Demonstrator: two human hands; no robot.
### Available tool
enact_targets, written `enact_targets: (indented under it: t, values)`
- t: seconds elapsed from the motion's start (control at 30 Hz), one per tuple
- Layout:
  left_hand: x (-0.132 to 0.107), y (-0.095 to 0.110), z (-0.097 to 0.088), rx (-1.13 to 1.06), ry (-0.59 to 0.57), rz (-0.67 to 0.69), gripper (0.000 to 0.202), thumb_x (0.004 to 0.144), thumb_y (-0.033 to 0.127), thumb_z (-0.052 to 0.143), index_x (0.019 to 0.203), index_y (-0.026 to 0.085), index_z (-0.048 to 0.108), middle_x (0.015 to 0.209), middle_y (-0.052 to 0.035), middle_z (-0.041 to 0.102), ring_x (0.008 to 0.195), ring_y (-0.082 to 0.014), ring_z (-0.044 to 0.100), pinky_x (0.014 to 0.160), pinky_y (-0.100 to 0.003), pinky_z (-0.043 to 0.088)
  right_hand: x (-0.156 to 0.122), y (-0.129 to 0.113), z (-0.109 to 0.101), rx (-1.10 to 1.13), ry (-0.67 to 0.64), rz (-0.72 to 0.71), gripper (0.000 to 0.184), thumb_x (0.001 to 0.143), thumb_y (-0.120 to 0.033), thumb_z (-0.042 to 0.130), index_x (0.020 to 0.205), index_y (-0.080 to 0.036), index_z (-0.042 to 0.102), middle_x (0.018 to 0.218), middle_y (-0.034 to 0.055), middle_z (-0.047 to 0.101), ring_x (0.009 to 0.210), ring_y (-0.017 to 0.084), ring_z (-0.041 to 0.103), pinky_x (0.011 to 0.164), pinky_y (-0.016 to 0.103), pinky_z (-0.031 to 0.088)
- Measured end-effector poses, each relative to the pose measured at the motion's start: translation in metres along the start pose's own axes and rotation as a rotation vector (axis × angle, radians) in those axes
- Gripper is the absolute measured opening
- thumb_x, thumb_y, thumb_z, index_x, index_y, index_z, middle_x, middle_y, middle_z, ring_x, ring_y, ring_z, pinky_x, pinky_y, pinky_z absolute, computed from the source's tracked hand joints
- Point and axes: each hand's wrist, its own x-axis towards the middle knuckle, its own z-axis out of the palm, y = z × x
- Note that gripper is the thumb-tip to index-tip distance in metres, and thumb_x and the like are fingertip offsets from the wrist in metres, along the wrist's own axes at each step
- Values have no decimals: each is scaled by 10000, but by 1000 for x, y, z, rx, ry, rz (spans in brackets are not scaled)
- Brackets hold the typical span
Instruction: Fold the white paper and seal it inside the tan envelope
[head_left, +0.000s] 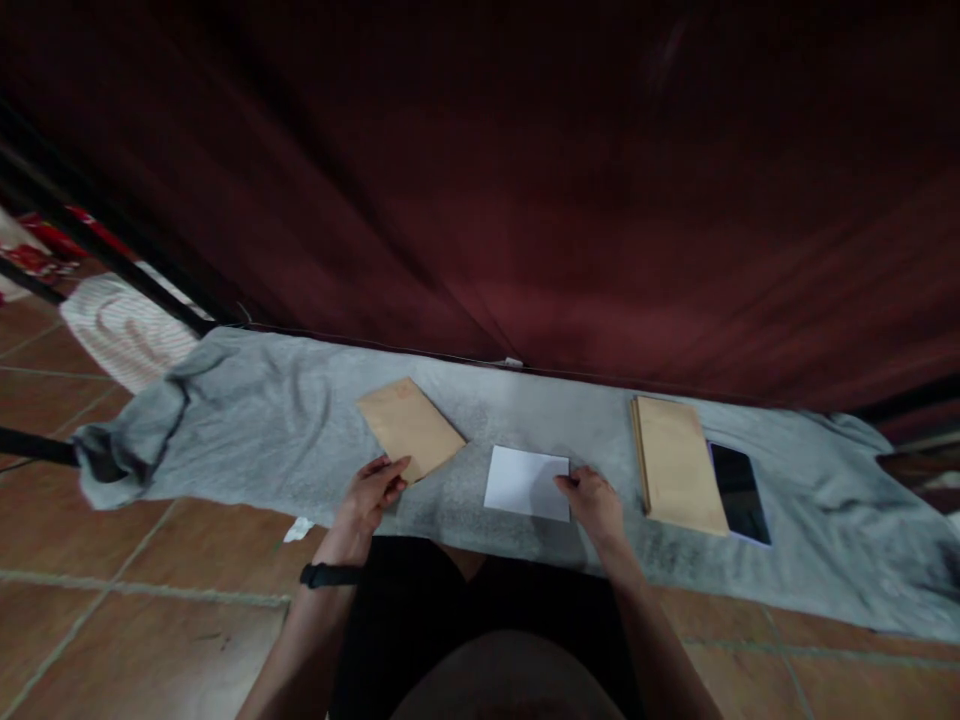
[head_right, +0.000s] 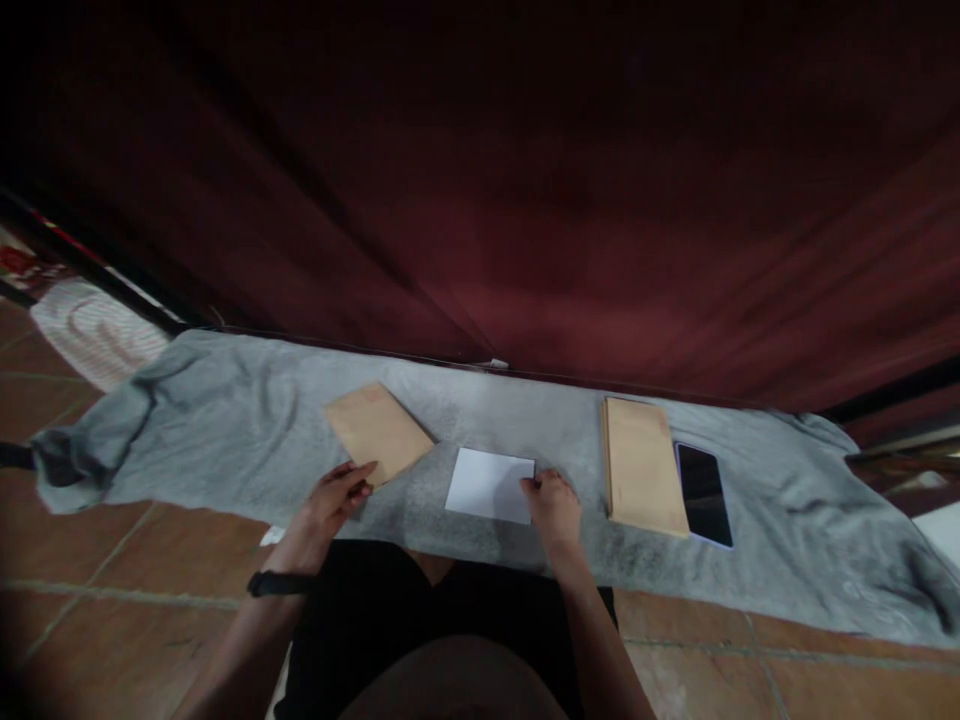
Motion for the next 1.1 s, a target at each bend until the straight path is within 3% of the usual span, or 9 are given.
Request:
enact_targets:
  t: [0.23, 0.43, 0.53, 0.63, 0.7, 0.77, 0.9, 0.97, 1.1]
  values:
    - [-33, -24, 46, -210, -136, -176, 305, 636, 144, 864, 656, 172, 561, 579, 2, 683, 543, -133, 692, 493, -178, 504, -5, 7, 5, 212, 31, -25, 257, 907, -416, 549, 855, -236, 725, 812, 67, 753, 774, 246, 711, 664, 315, 476]
    - [-64, -43, 85, -328, -207, -235, 240, 660, 108, 858, 642, 152, 623, 647, -43, 739, 686, -174, 760, 601, -192, 566, 4, 50, -8, 410, 141, -19, 373, 894, -535, 497, 793, -212, 653, 704, 54, 690, 651, 216, 650, 618, 301, 449]
    - [-84, -52, 103, -405, -275, -283, 206, 655, 104, 866, 657, 140, 663, 696, -69, 764, 725, -192, 771, 624, -202, 580, 4, 70, -20, 348, 318, -12, 408, 908, -558, 469, 889, -193, 650, 817, 100, 694, 767, 253, 660, 738, 367, 501]
    - [-99, -60, 116, -462, -339, -339, 180, 652, 112, 874, 677, 129, 696, 710, -86, 773, 712, -188, 766, 622, -206, 582, -4, 64, -27, 355, 448, -64, 413, 915, -533, 482, 1017, -173, 659, 1015, 163, 684, 975, 299, 648, 897, 457, 512]
    - [-104, -63, 121, -451, -357, -353, 178, 650, 132, 881, 685, 125, 706, 715, -95, 775, 701, -186, 762, 620, -212, 581, -11, 44, -26, 498, 376, -104, 391, 930, -500, 484, 1063, -184, 672, 1040, 146, 688, 927, 268, 656, 874, 435, 536]
    - [-106, -66, 124, -434, -374, -348, 187, 642, 158, 891, 702, 121, 717, 727, -102, 779, 701, -188, 760, 627, -221, 583, -19, 18, -20, 731, 197, -160, 367, 940, -467, 491, 1114, -202, 677, 1093, 121, 709, 891, 231, 678, 848, 389, 557]
    - [-108, -71, 124, -400, -390, -311, 231, 626, 207, 905, 751, 113, 734, 764, -103, 783, 715, -200, 761, 644, -246, 592, -25, -23, -3, 1045, -63, -169, 344, 943, -429, 511, 1170, -249, 697, 1159, 63, 746, 999, 218, 704, 910, 356, 560]
    - [-108, -74, 124, -374, -384, -306, 243, 628, 220, 907, 763, 116, 734, 785, -103, 784, 729, -210, 764, 660, -264, 599, -24, -30, 2, 994, -105, -188, 319, 952, -382, 491, 1140, -259, 716, 1134, 47, 761, 1027, 221, 704, 923, 357, 555]
    - [-108, -78, 124, -341, -377, -293, 264, 633, 241, 915, 784, 124, 732, 805, -103, 782, 761, -226, 768, 748, -313, 614, -17, -27, 3, 654, -75, -216, 322, 952, -251, 461, 1134, -224, 726, 1097, 86, 771, 1036, 246, 708, 942, 381, 535]
